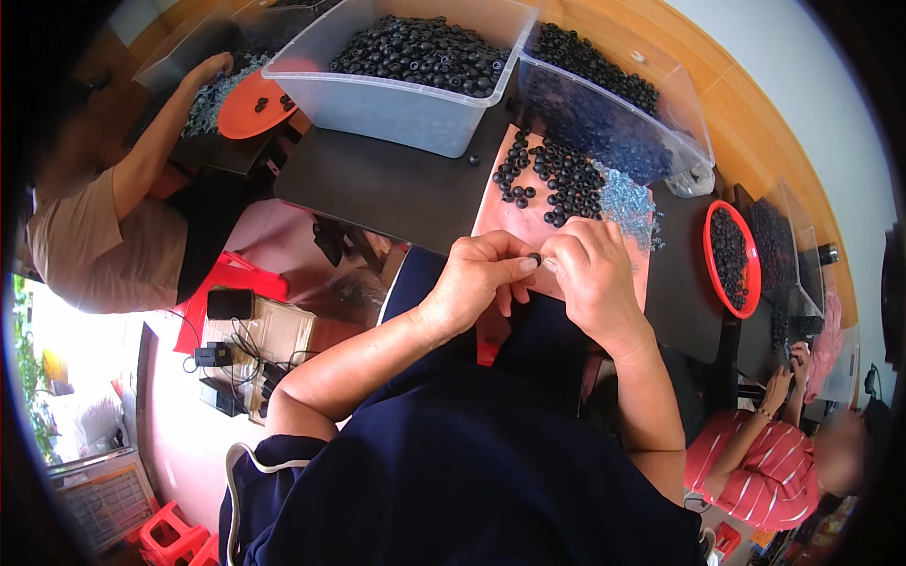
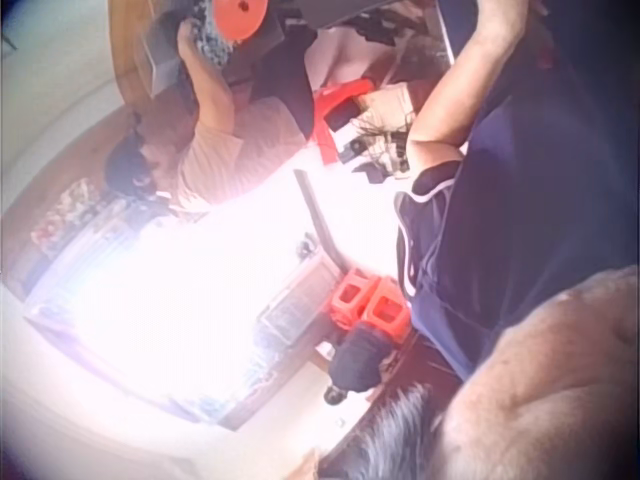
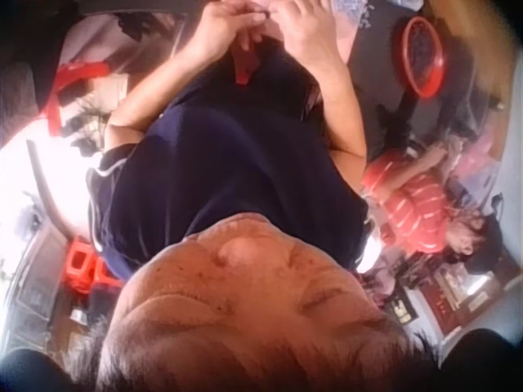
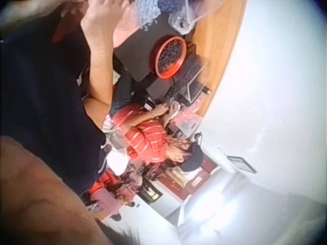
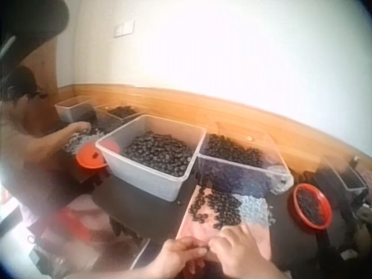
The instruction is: The person sorts small black plastic components by hand, placing them from a work table into different plastic bins and a red tray.
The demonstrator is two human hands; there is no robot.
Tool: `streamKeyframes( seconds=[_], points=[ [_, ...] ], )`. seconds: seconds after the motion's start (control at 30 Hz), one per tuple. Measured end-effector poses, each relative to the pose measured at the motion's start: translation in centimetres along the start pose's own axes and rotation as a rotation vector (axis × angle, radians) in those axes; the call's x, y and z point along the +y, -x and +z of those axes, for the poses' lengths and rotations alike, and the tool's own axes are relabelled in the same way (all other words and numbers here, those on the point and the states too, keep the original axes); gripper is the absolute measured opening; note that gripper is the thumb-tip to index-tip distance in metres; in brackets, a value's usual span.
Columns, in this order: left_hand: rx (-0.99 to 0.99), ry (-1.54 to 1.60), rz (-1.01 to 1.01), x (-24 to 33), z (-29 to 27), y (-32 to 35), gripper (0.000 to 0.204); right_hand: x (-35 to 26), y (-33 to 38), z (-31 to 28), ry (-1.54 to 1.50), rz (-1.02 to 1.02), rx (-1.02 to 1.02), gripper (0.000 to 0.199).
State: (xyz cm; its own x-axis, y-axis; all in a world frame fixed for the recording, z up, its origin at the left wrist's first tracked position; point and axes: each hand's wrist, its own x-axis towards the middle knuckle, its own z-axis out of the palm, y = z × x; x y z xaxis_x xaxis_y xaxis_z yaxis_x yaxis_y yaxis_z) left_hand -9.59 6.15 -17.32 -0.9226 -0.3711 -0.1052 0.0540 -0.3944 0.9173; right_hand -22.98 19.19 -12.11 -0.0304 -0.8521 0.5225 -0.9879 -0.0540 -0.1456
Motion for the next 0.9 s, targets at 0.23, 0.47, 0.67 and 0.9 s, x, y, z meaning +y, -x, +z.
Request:
streamKeyframes(
  seconds=[0.23,0.47,0.67,0.9],
  points=[
    [0.0,0.05,-0.026,0.1,0.0,0.1,0.013,1.0,0.7,0.9,-0.319,0.136,0.047,0.012],
    [-0.004,0.129,-0.078,0.0,0.3,0.3,0.013,0.9,1.7,1.5,-0.701,0.379,0.014,0.008],
    [0.001,0.182,-0.107,-0.2,0.3,0.3,0.014,0.6,1.6,1.5,-0.802,0.454,0.054,0.007],
    [0.02,0.197,-0.117,-0.3,0.3,0.5,0.014,0.3,1.9,1.9,-0.764,0.468,0.025,0.006]
  ],
)
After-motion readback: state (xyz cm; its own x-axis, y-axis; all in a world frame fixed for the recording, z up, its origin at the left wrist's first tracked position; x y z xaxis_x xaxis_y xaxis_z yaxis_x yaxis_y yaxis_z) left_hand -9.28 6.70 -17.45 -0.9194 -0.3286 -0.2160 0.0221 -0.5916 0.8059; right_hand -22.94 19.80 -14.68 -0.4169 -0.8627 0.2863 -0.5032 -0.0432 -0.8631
